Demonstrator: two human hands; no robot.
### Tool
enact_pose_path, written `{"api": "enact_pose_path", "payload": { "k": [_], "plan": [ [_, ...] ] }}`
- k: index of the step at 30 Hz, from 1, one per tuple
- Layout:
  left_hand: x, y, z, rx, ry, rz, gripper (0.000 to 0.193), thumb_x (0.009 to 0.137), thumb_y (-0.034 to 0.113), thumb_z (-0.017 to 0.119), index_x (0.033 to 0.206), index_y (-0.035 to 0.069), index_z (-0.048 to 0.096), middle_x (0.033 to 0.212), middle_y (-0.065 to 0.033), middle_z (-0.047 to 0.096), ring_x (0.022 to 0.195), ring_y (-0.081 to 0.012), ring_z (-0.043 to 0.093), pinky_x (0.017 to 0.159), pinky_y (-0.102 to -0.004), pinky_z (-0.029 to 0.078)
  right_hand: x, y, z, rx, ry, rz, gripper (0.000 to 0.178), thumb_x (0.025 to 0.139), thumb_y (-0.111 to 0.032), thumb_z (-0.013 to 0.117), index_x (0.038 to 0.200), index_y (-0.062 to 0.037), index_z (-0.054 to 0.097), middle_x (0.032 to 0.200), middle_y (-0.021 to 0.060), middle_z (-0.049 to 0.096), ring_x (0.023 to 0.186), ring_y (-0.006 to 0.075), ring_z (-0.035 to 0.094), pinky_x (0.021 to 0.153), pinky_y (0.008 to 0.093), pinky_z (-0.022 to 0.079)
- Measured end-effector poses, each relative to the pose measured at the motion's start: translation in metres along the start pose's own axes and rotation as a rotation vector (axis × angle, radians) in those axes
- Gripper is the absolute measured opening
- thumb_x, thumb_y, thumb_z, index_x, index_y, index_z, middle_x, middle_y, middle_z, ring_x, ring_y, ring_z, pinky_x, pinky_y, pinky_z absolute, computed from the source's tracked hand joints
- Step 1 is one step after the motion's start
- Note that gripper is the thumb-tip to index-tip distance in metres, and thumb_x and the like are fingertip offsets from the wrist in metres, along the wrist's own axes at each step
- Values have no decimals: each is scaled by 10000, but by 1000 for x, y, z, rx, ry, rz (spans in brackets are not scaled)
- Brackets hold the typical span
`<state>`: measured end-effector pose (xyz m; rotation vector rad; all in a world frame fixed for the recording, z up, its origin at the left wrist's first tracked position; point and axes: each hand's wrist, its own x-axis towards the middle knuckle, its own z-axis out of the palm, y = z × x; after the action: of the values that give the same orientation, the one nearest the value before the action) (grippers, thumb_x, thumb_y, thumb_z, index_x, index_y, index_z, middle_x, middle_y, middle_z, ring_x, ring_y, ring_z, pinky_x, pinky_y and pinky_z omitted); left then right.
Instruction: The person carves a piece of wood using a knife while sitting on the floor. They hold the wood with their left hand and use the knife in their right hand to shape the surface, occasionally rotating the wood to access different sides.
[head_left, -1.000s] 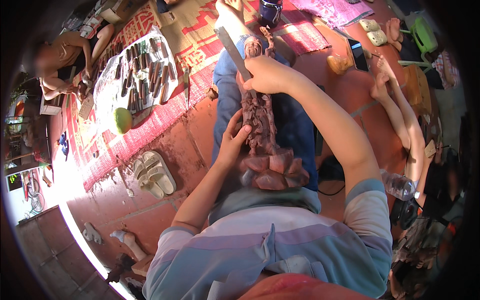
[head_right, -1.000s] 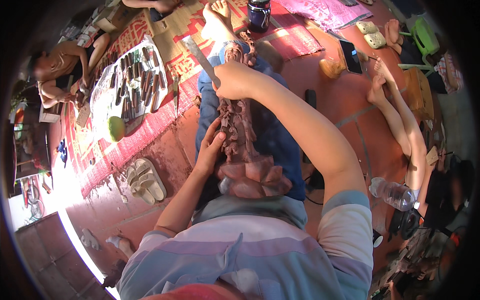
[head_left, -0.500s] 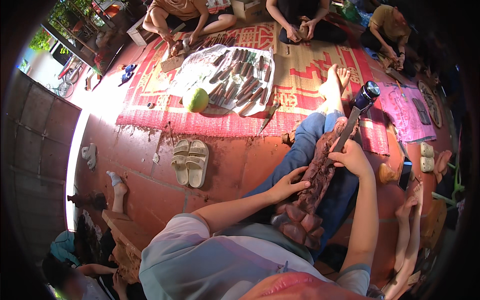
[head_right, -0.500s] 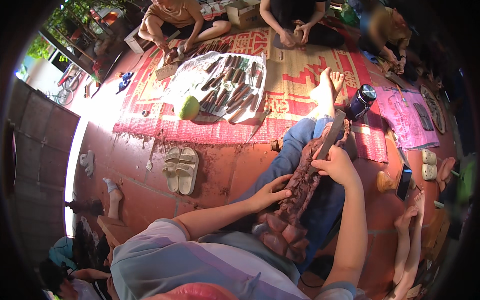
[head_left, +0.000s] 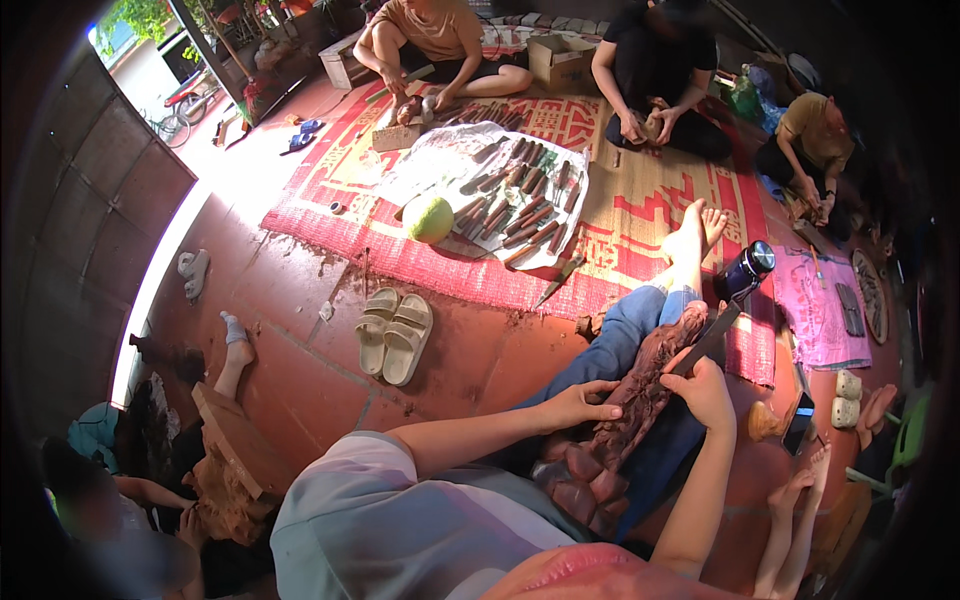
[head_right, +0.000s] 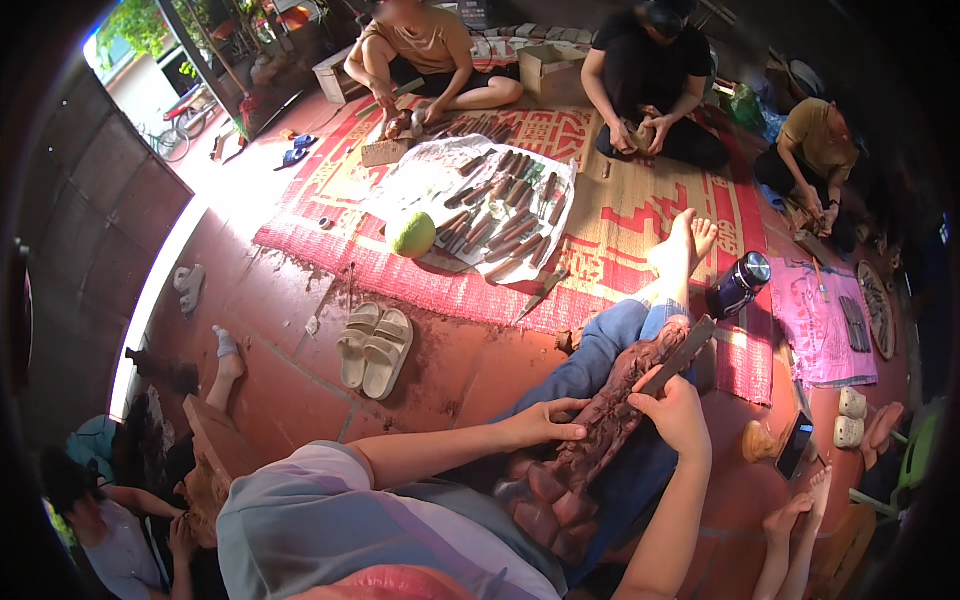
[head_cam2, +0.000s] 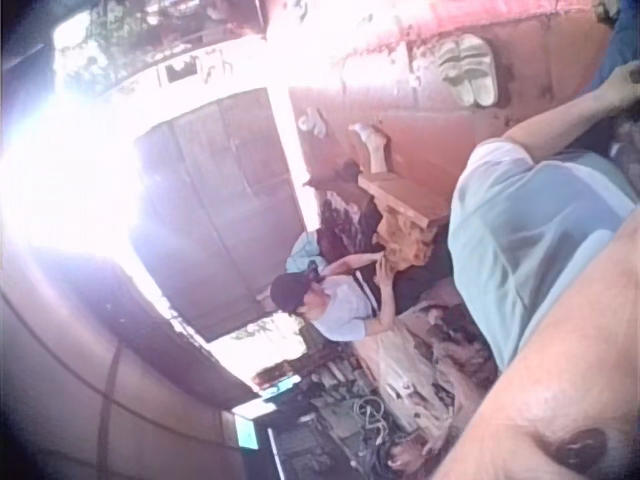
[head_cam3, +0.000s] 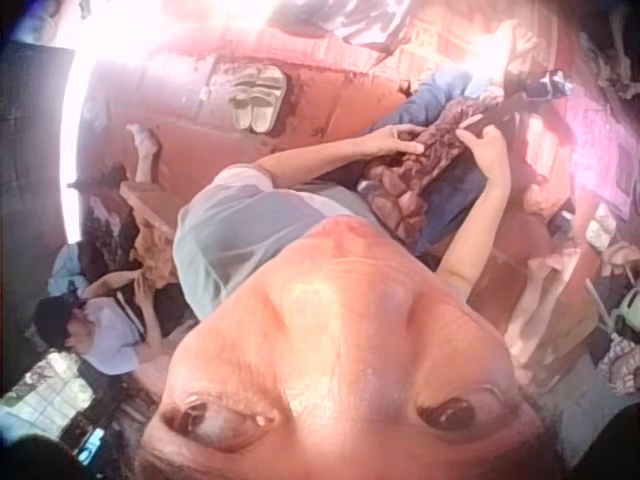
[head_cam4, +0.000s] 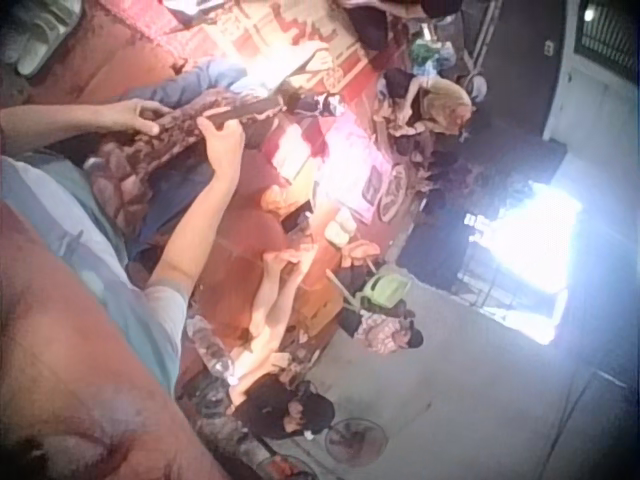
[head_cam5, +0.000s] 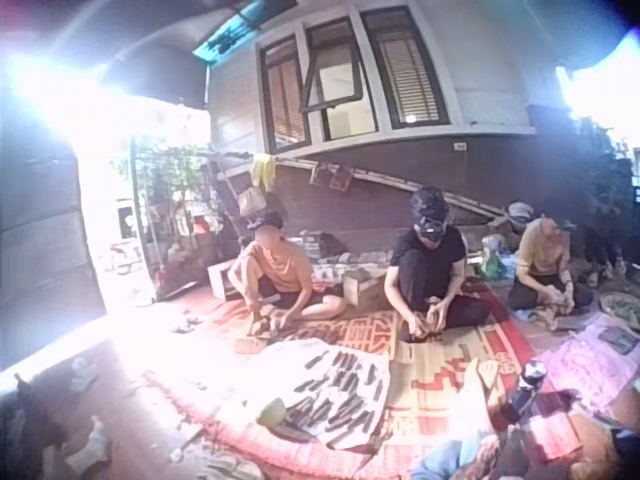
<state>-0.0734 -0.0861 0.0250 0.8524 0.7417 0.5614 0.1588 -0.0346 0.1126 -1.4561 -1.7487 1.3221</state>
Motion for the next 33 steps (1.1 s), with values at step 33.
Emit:
{"api": "enact_pose_path", "payload": {
  "k": [33],
  "plan": [
    [-63, 97, -27, 314, 164, 213, 236, 871, 256, 642, 790, 40, 594, 707, -36, 590, 604, -115, 567, 579, -259, 488, 0, -18, 23, -68, 110, -39, 138, 745, -67, 699, 822, -13, 598, 718, 58, 597, 672, 126, 570, 649, 291, 459]
  ]
}}
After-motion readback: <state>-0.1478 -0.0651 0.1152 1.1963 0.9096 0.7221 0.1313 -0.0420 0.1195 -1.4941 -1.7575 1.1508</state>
